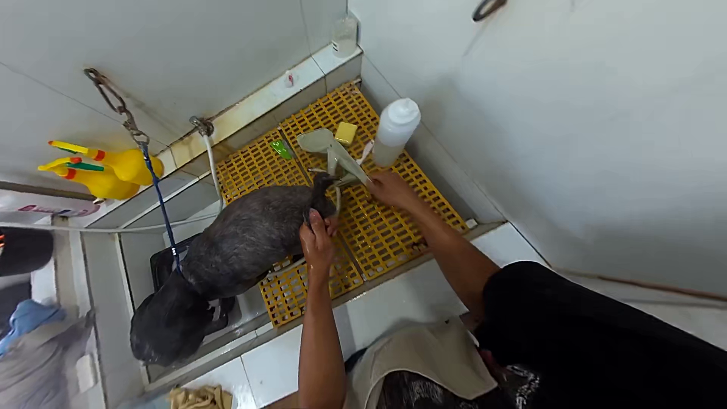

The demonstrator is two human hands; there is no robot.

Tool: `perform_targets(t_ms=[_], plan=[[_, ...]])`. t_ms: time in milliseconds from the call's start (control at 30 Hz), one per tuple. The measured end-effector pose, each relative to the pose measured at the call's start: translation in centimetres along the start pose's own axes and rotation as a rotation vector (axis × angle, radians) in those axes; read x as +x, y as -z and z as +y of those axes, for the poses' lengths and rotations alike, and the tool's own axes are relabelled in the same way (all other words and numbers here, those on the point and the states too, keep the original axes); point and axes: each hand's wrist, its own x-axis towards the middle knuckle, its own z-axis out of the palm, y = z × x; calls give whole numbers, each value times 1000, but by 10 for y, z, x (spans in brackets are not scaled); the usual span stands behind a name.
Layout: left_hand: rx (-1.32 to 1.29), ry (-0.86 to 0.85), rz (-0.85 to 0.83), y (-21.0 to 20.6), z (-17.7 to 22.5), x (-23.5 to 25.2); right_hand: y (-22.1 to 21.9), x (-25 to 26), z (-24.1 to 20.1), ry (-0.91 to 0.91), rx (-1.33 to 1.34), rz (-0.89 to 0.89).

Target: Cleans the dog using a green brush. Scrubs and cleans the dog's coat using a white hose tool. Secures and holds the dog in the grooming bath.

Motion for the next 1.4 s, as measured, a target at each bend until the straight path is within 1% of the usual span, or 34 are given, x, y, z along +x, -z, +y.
perform_targets(t_ms=[67, 100, 133, 167, 233, 300, 367, 400, 467, 500, 600, 633, 667, 767, 833, 900, 967, 1000, 1033, 1067, 1167, 1233, 1267, 1300, 1333, 1400], plan=[[-22, -6, -22, -1, -2, -4, 11, -56, 38, -129, -98, -223], [-32, -9, -31, -2, -1, -5, 17, -74, 52, -180, -114, -268], [-34, 0, -41, -3, 1, -7, 21, -87, 60, -214, -101, -245], [-42, 13, -43, -4, 3, -9, 21, -95, 65, -231, -72, -170], [-58, 35, -42, -7, 5, -12, 19, -90, 67, -196, -27, 14], [-59, 53, -37, -10, 6, -15, 13, -67, 59, -95, -24, 66], [-46, 67, -46, -10, 6, -19, 1, -39, 48, -16, -84, -27], [-43, 73, -48, -10, 6, -21, -5, -29, 39, -15, -139, -110], [-58, 66, -28, -9, 10, -22, -16, -21, 19, -79, -267, -253], [-87, 53, -4, -8, 11, -21, -22, -21, 11, -84, -303, -247], [-134, 49, 64, -6, 20, -15, -34, -34, -1, -18, -289, -77], [-139, 52, 87, -5, 22, -11, -35, -40, -4, 1, -298, -51], [-144, 53, 109, -5, 24, -7, -36, -44, -6, 15, -308, -64], [-145, 74, 172, -6, 33, 10, -46, -53, -7, 57, -324, -203], [-144, 77, 206, -9, 38, 20, -56, -51, 1, 86, -278, -219], [-149, 77, 232, -9, 41, 31, -47, -53, 2, 112, -91, -182], [-157, 86, 260, -12, 41, 40, -31, -60, 7, 153, 228, -95], [-162, 89, 268, -12, 40, 42, -29, -63, 12, 146, 400, -39], [-168, 91, 274, -13, 38, 44, -31, -65, 17, 98, 582, 12], [-175, 88, 283, -13, 37, 46, -35, -67, 19, 13, 784, 50], [-185, 87, 282, -14, 36, 48, -49, -78, 17, -291, 1310, 84], [-194, 96, 295, -16, 37, 50, -51, -85, 7, -422, 1595, 83], [-199, 105, 308, -17, 38, 50, -51, -88, -3, -450, 1689, 79], [-209, 114, 330, -18, 38, 51, -49, -91, -14, -434, 1744, 60], [-224, 119, 352, -19, 39, 52, -48, -92, -27, -374, 1774, 24], [-266, 122, 390, -22, 42, 53, -49, -93, -55, -186, 1751, -32]])
